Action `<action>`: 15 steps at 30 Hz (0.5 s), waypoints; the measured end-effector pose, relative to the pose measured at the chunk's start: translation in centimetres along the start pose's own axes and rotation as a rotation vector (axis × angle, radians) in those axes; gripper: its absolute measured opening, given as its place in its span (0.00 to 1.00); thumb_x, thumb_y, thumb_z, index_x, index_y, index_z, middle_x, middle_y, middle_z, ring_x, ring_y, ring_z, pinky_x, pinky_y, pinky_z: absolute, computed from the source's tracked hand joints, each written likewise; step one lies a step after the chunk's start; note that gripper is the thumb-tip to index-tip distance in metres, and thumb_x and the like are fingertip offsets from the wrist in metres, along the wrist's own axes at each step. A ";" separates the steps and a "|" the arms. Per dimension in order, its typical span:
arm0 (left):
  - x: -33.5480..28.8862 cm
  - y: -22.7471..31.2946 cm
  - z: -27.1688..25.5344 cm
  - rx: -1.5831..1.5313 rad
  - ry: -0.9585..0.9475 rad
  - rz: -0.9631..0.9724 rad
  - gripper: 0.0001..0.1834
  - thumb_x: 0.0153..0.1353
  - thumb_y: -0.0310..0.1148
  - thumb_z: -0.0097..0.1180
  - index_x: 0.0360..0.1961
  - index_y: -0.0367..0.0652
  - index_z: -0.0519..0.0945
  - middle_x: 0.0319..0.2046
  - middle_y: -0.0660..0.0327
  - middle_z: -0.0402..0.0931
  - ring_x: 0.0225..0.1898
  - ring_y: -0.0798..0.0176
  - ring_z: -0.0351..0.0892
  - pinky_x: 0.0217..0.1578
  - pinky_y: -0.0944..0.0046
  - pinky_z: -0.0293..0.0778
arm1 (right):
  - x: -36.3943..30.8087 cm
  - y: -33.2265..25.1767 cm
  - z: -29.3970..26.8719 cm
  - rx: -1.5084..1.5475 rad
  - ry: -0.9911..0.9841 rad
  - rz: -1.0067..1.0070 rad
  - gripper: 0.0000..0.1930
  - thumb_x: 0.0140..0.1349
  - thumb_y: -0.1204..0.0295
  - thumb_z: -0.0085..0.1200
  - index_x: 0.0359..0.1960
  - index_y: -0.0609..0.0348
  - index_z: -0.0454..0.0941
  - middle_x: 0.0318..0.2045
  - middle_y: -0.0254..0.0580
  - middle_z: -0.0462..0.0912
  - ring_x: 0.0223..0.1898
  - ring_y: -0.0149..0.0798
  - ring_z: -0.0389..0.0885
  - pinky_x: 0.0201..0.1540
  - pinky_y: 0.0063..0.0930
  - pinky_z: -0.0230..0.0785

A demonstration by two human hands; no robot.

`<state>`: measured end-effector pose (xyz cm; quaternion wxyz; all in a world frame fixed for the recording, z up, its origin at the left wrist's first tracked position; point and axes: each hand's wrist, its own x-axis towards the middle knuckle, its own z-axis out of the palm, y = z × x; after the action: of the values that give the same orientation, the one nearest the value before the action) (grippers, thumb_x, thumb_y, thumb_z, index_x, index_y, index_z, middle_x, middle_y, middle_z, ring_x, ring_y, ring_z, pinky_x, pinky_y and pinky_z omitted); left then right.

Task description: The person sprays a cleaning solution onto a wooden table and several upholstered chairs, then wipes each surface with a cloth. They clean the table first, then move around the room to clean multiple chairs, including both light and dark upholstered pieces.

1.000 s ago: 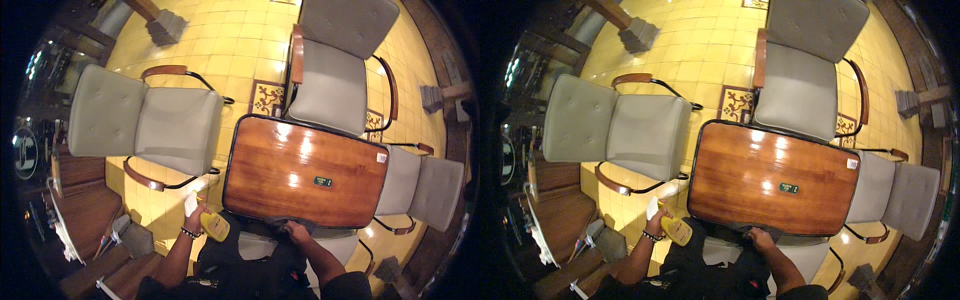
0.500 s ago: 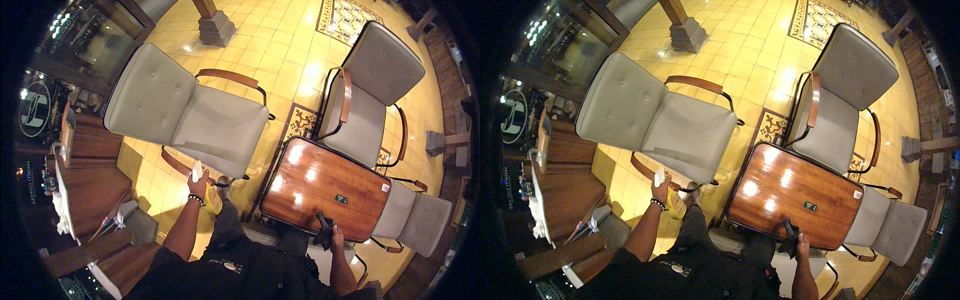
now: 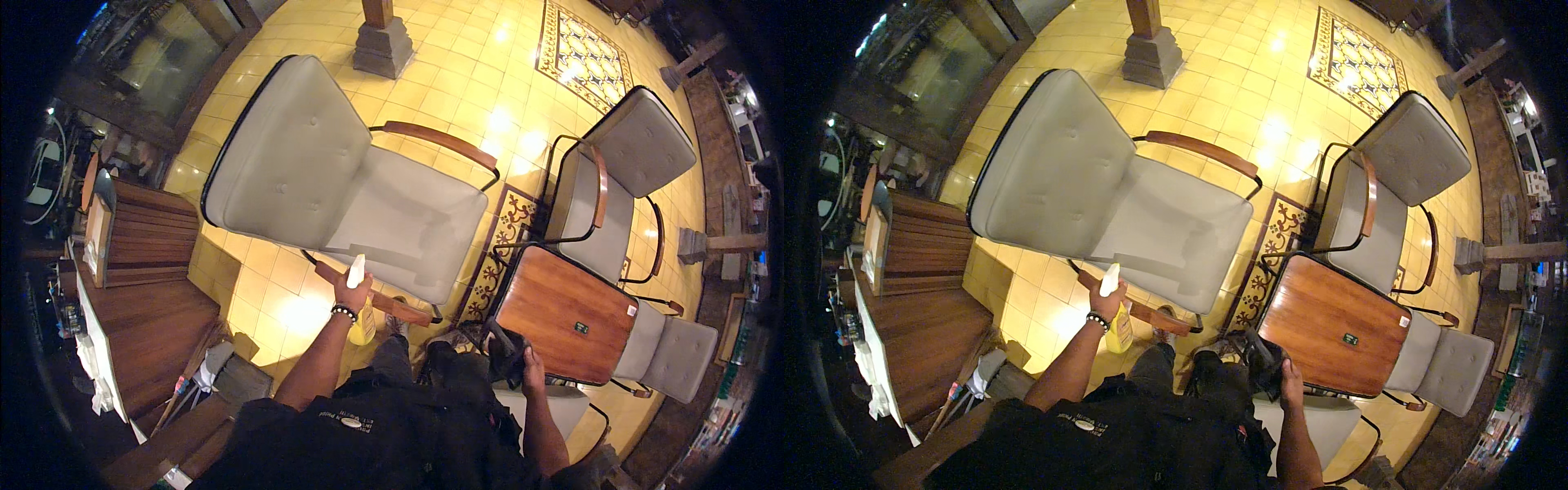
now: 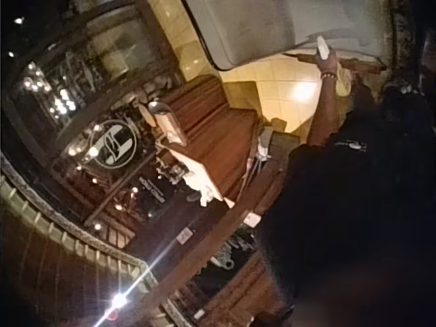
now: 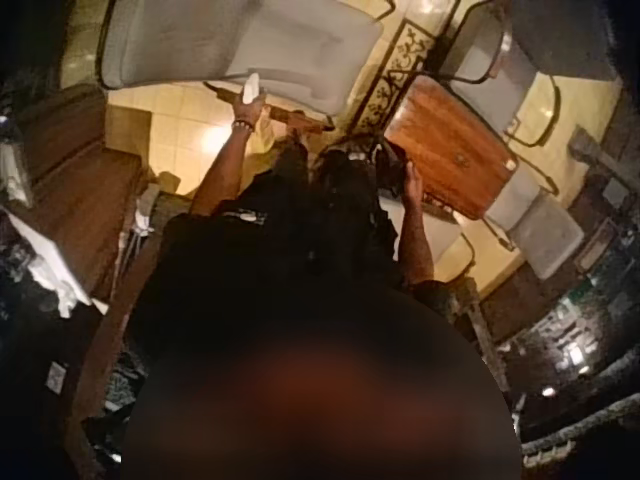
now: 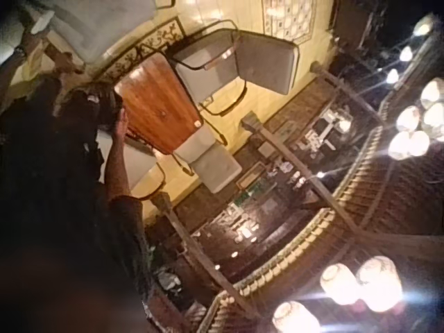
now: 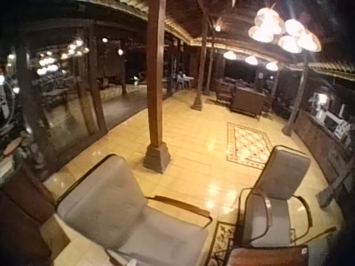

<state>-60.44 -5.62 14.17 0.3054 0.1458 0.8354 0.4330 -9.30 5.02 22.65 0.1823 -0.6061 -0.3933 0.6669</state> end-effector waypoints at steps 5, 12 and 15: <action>-0.2 4.7 -5.2 0.197 0.025 -0.002 0.17 0.59 0.40 0.68 0.44 0.42 0.83 0.29 0.52 0.86 0.33 0.51 0.89 0.37 0.54 0.83 | 2.1 -3.7 8.7 -0.174 -0.052 0.029 0.28 0.79 0.52 0.44 0.63 0.66 0.76 0.54 0.44 0.84 0.49 0.39 0.83 0.59 0.33 0.72; -0.2 9.8 -11.9 0.267 0.256 0.266 0.22 0.61 0.41 0.67 0.52 0.42 0.79 0.31 0.46 0.85 0.34 0.41 0.87 0.36 0.47 0.82 | 5.1 -5.7 14.3 0.029 -0.329 0.073 0.24 0.79 0.55 0.46 0.60 0.65 0.78 0.50 0.42 0.86 0.48 0.36 0.83 0.56 0.30 0.75; 1.4 11.5 -14.6 0.268 0.372 0.433 0.19 0.61 0.39 0.67 0.50 0.44 0.77 0.31 0.45 0.84 0.35 0.36 0.85 0.35 0.44 0.81 | 6.5 -5.8 16.2 -0.028 -0.323 0.016 0.23 0.79 0.55 0.47 0.57 0.64 0.79 0.47 0.38 0.86 0.45 0.34 0.83 0.53 0.29 0.75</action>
<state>-71.06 -7.52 29.40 0.0261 0.2775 0.8761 0.3934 -27.35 8.43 21.98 0.1030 -0.4966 -0.4221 0.7514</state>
